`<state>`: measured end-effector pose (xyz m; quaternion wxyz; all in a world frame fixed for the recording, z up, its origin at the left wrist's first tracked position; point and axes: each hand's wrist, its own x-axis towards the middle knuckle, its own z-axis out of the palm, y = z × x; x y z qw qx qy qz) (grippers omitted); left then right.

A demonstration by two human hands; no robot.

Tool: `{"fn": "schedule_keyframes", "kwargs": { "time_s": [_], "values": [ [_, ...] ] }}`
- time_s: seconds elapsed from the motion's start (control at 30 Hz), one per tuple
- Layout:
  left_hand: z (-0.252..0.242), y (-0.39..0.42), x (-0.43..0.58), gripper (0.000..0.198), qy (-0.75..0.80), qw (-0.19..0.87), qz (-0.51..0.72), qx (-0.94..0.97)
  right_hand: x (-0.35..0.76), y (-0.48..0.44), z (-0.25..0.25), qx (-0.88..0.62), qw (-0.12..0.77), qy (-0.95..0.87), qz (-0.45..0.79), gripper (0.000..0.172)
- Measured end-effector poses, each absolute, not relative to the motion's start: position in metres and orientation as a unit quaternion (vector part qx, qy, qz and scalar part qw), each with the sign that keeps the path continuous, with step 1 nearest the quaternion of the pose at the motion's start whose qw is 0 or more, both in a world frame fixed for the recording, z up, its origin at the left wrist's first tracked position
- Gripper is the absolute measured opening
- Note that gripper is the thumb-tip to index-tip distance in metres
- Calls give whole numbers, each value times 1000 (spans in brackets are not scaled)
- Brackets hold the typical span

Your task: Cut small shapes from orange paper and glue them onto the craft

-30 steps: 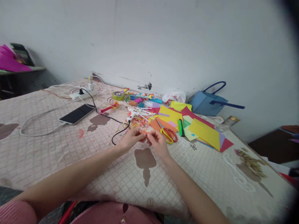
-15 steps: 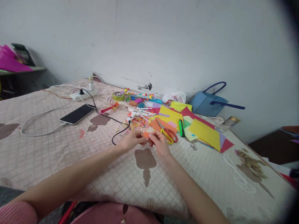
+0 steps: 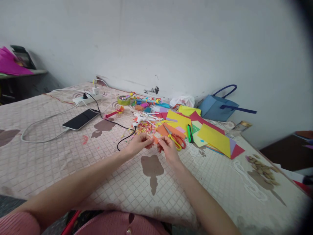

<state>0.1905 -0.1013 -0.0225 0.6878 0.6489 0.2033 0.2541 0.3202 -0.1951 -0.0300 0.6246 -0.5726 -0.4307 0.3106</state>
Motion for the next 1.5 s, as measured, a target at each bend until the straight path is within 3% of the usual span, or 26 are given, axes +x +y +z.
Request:
{"fn": "schedule_keyframes", "kwargs": {
  "time_s": [0.3,0.5,0.67,0.8,0.97,1.2,1.37,1.5],
  "values": [
    [-25,-98,192,36,201,656,261,679,319,-195,-31,-589,545,-511,309,29],
    [-23,-88,188,36,231,548,270,758,350,-194,-30,-649,488,-543,214,31],
    [-23,-82,180,24,205,392,205,873,382,-193,-34,-712,429,-553,58,4],
    [-24,-86,177,4,210,362,206,884,377,-191,-41,-710,357,-606,18,15],
    [-26,-82,178,17,229,338,232,883,364,-188,-45,-703,305,-642,1,17],
    [-30,-78,183,16,222,403,296,837,360,-186,-37,-699,350,-623,-32,22],
    [-24,-88,187,30,173,587,259,747,345,-190,-25,-593,507,-625,15,21],
    [-22,-93,190,30,148,695,242,661,335,-191,-23,-560,555,-613,51,18]
  ]
}}
